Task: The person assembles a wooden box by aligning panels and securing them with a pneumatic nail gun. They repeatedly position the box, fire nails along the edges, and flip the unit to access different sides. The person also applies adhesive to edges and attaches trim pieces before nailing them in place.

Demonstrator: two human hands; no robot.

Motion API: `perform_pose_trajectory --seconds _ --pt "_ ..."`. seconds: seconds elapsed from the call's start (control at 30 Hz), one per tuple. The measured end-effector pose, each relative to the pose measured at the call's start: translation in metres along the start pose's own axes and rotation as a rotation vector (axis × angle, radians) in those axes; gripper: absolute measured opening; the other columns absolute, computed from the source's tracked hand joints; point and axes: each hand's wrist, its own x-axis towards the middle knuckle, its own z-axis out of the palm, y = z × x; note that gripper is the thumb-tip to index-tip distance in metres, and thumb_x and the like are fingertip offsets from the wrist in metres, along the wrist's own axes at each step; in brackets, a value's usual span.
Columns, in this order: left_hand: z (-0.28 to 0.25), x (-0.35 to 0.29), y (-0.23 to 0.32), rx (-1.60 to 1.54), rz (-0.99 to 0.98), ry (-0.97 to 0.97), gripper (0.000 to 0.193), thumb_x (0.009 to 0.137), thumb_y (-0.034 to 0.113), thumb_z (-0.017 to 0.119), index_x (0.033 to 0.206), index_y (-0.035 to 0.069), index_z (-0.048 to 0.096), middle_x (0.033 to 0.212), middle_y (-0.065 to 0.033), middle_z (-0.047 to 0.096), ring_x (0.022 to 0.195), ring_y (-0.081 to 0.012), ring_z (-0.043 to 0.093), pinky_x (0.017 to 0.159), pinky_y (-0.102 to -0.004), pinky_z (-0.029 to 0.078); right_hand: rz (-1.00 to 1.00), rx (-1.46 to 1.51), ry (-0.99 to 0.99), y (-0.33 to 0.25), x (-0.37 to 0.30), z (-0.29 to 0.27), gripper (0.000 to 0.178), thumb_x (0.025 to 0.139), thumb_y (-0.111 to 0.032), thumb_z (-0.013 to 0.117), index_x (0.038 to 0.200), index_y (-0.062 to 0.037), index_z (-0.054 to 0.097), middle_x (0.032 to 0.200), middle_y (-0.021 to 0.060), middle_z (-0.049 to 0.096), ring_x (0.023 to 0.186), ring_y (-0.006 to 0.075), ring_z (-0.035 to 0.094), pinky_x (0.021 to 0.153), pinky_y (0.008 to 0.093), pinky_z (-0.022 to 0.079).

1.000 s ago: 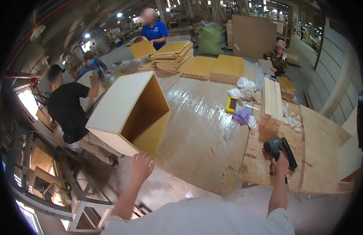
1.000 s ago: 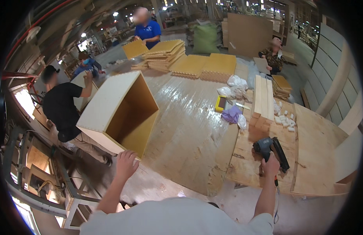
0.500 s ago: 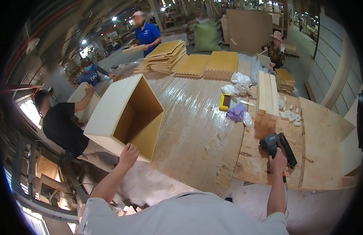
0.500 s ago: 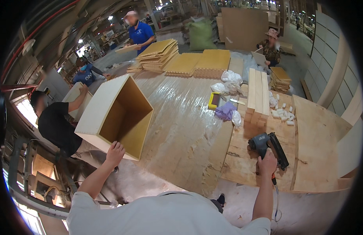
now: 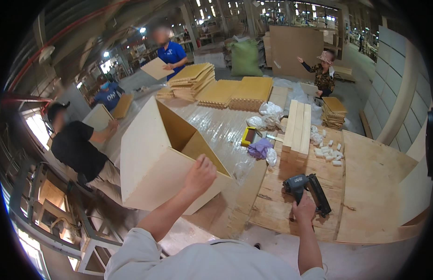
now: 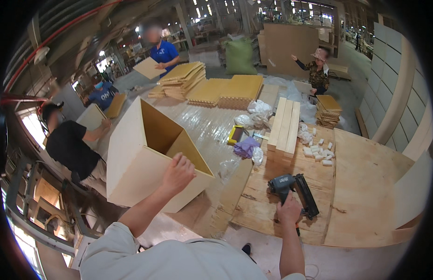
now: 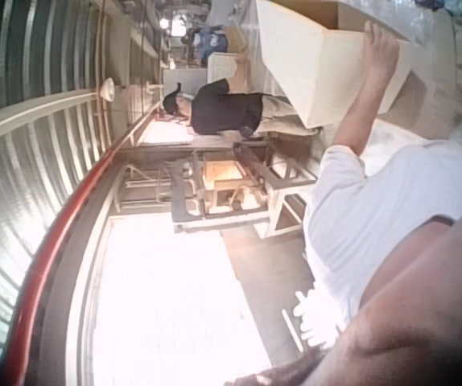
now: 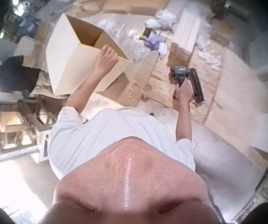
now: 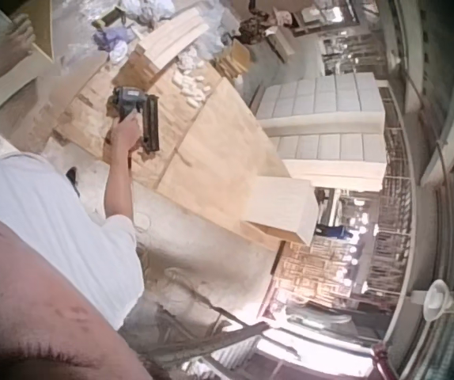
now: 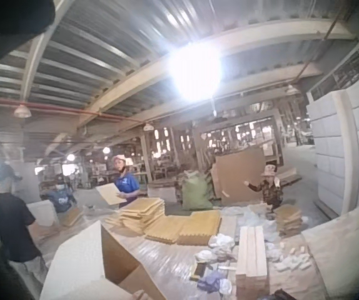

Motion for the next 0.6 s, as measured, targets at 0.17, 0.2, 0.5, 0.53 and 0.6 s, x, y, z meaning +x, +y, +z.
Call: perform_pose_trajectory --seconds 0.17,0.2,0.5,0.53,0.6 --pt "-0.007 -0.037 0.059 0.314 0.314 0.217 0.024 0.073 0.029 0.064 0.084 0.008 0.061 0.086 -0.0045 0.060 0.100 -0.0171 0.053 0.104 -0.0391 0.031 -0.095 0.190 -0.246 -0.001 0.012 -0.024 0.077 0.075 -0.023 0.064 0.139 0.0010 0.028 0.112 0.0248 0.058 0.096 0.0396 0.059 0.080 0.0480 0.049" --pt "0.012 -0.054 0.067 0.547 0.338 0.329 0.023 0.073 0.027 0.065 0.085 0.008 0.061 0.087 -0.0037 0.059 0.100 -0.0164 0.053 0.104 -0.0396 0.031 -0.148 0.215 -0.256 -0.012 0.019 -0.026 0.074 0.077 -0.020 0.062 0.139 0.0034 0.027 0.114 0.0265 0.057 0.096 0.0408 0.059 0.081 0.0483 0.048" --pt "-0.042 -0.108 0.095 -0.937 -0.120 0.304 0.016 0.073 0.017 0.070 0.081 0.015 0.057 0.090 0.0004 0.057 0.094 -0.0187 0.054 0.107 -0.0489 0.030 0.011 -0.062 -0.384 -0.026 0.019 -0.022 0.086 0.078 -0.019 0.061 0.144 0.0052 0.012 0.125 0.0260 0.050 0.109 0.0372 0.056 0.090 0.0445 0.048" --pt "-0.036 -0.130 0.087 -0.951 -0.205 0.371 0.018 0.069 0.014 0.071 0.078 0.015 0.055 0.089 0.0008 0.058 0.093 -0.0201 0.054 0.106 -0.0488 0.032 0.025 -0.071 -0.400 -0.027 0.019 -0.022 0.086 0.078 -0.019 0.061 0.144 0.0051 0.011 0.126 0.0263 0.049 0.109 0.0373 0.056 0.090 0.0444 0.048" --pt "-0.029 -0.175 0.065 -0.879 -0.487 0.434 0.023 0.067 0.011 0.072 0.084 0.013 0.058 0.092 -0.0006 0.060 0.091 -0.0234 0.055 0.098 -0.0483 0.038 0.000 -0.052 -0.364 -0.025 0.019 -0.021 0.084 0.075 -0.021 0.062 0.143 0.0042 0.020 0.115 0.0257 0.056 0.104 0.0368 0.059 0.088 0.0443 0.049"
